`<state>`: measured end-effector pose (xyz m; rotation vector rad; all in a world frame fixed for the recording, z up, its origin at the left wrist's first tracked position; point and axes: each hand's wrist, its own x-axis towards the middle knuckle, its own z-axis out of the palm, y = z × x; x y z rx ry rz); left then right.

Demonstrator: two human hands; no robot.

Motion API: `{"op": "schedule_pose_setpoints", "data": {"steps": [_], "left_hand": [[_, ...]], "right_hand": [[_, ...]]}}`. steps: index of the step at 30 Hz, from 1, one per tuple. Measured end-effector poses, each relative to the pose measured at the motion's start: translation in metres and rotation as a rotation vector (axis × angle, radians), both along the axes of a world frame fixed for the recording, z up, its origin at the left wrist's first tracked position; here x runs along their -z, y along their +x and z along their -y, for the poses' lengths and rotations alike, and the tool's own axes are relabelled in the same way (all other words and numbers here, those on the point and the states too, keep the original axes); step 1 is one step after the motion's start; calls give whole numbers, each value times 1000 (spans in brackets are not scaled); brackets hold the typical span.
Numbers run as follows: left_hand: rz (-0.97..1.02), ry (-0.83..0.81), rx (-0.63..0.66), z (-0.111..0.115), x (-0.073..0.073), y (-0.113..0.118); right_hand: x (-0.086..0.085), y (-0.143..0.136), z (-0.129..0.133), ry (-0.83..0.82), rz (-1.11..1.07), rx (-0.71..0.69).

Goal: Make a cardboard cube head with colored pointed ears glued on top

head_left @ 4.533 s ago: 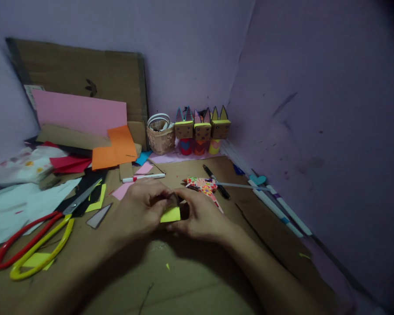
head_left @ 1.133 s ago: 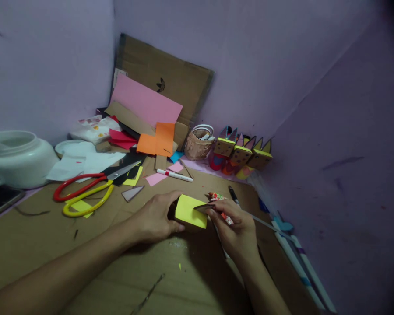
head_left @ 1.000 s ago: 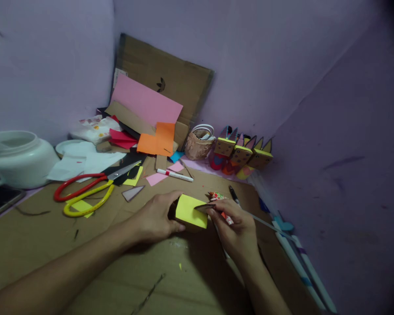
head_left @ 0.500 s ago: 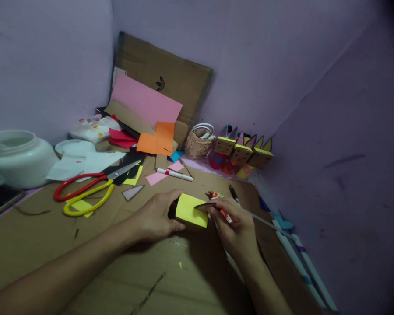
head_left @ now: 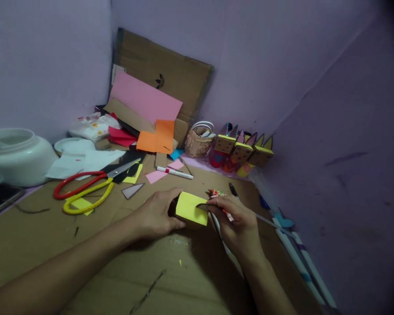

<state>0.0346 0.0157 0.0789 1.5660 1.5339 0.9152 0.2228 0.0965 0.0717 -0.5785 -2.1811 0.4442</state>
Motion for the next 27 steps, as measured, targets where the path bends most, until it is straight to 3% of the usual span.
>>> {"op": "schedule_pose_setpoints", "data": {"steps": [21, 27], "left_hand": [[16, -13, 0, 0, -3, 1], [-24, -17, -20, 0, -5, 0]], "right_hand": [[2, -3, 4, -31, -78, 26], [0, -1, 5, -157, -118, 66]]}}
